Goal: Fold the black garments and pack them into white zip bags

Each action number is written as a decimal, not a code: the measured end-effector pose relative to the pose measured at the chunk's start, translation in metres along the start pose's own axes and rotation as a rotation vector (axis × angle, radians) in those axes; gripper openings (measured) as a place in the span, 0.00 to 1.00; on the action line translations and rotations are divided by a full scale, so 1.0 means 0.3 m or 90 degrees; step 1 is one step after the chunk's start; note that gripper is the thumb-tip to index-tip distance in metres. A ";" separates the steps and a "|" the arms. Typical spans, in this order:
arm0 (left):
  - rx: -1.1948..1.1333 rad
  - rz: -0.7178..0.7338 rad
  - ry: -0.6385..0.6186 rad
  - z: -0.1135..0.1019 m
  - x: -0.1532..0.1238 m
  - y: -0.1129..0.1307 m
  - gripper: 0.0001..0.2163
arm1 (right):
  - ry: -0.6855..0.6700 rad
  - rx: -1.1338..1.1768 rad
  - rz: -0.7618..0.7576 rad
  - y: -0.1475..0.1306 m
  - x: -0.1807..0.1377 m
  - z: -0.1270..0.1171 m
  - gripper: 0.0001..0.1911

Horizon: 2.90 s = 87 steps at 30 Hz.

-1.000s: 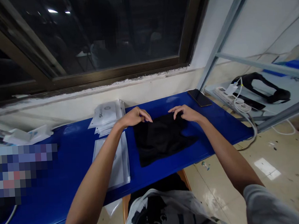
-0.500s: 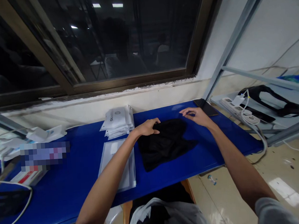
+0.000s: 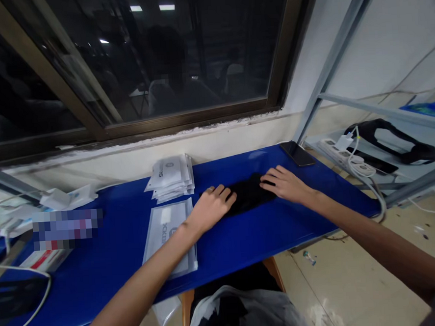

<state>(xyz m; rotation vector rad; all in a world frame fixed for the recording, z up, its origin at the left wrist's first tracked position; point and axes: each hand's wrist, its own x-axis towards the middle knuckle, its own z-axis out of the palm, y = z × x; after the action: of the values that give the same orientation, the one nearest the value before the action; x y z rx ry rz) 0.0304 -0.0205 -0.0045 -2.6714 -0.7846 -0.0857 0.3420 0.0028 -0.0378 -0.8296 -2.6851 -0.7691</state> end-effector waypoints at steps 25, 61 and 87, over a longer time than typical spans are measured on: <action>-0.434 -0.269 0.021 0.051 -0.227 -0.044 0.12 | -0.027 0.630 0.501 -0.088 -0.083 -0.053 0.20; -0.632 -0.169 -0.193 -0.027 0.005 -0.042 0.10 | -0.177 0.521 0.270 -0.077 0.066 -0.120 0.11; -0.221 -0.115 0.037 0.086 -0.213 0.363 0.19 | 0.057 0.610 0.074 -0.239 0.379 -0.039 0.10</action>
<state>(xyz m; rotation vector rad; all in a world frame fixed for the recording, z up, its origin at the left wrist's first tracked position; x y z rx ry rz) 0.0335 -0.1294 -0.0729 -2.8923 -1.0760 -0.3758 0.2086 -0.0018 -0.0172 -0.6356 -2.4335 0.4921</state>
